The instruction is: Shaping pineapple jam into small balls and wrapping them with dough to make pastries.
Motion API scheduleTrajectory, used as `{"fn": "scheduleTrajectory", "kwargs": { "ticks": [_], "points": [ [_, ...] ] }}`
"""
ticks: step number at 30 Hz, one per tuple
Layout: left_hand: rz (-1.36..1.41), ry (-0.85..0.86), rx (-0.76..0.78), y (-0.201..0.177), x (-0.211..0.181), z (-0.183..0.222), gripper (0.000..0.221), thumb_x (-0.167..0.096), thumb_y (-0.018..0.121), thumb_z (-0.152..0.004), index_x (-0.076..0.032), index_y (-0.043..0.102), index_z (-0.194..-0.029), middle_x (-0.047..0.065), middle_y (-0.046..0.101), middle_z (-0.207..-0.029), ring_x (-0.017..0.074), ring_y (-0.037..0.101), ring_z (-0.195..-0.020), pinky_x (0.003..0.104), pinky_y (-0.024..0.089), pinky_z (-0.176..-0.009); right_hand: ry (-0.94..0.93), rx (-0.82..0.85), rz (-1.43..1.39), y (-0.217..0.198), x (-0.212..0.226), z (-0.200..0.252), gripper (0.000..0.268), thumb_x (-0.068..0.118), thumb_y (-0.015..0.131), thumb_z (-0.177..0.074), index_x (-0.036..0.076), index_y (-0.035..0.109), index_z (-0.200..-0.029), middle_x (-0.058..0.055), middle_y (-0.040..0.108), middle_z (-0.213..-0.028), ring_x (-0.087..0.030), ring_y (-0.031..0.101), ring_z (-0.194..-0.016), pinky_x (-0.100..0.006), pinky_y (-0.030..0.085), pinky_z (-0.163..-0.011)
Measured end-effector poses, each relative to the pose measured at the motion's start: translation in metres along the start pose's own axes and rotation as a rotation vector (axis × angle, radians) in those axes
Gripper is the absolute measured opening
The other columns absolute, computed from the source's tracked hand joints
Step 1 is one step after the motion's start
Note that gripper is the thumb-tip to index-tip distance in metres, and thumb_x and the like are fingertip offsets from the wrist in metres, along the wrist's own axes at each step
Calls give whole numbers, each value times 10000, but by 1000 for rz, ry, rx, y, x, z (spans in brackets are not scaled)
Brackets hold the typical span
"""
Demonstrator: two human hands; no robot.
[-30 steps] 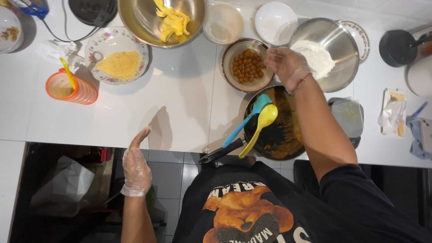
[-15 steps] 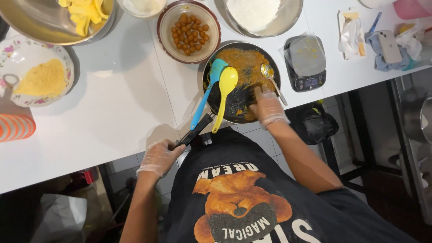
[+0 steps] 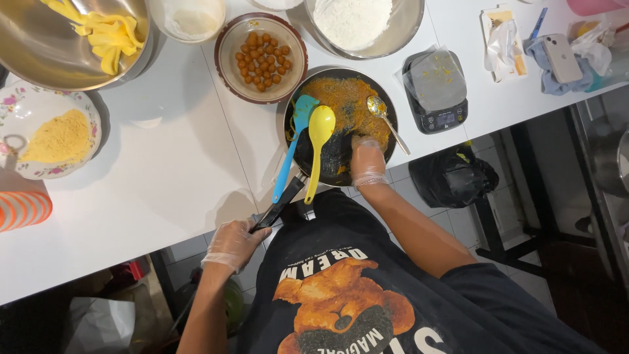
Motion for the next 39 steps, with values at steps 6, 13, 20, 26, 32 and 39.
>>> {"fn": "scheduleTrajectory", "kwargs": {
  "ticks": [6,13,20,26,32,39],
  "points": [
    [55,6,-79,9,15,-7,400,-465,679,-918,-118,807,-1072,165,795,-939,357,735,-1058,418,598,-854,-61,102,-308,-26,11,4,216,215,702,-947,10,768,-932,-173,719,-828,-326,746,-832,-389,618,-735],
    [86,16,-34,7,9,5,537,-549,628,-938,-113,758,-1224,188,779,-1075,344,712,-1140,424,570,-966,311,562,-2021,-131,-17,36,320,-26,722,-882,14,708,-1199,-177,649,-1234,-215,673,-974,-300,614,-885],
    [-48,-6,30,-1,11,21,655,-590,549,-978,-76,641,-1372,177,747,-1210,331,648,-1260,442,494,-1110,199,511,-2197,-145,-36,40,465,-98,708,-854,-22,647,-1308,-107,685,-1072,-161,730,-899,-257,662,-805],
    [-448,-137,-387,-35,14,39,672,-670,472,-927,-159,674,-1313,73,739,-1228,258,676,-1189,390,500,-1044,320,642,-2109,-149,-47,26,371,-101,697,-841,-63,674,-1210,-291,713,-1151,-433,730,-1037,-392,641,-859],
    [362,400,-520,-62,-197,47,512,-313,715,-943,-127,605,-1408,189,683,-1249,381,622,-1224,517,479,-1064,190,552,-2033,-156,-49,14,322,-92,774,-811,-53,734,-1128,-268,710,-1194,-427,735,-1016,-437,650,-855],
    [22,868,-967,-4,-278,-43,456,-273,736,-899,-177,673,-1340,149,712,-1031,365,700,-957,433,575,-820,110,518,-1976,-150,-64,-7,287,-51,834,-797,-48,743,-1068,-216,748,-1043,-327,767,-891,-411,666,-768]
  ]
}}
Point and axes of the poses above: each hand's wrist, its own z-axis away from the middle knuckle, its own y-axis out of the palm, x = y × z, the point moved 7 cm from there along -z, towards the middle knuckle
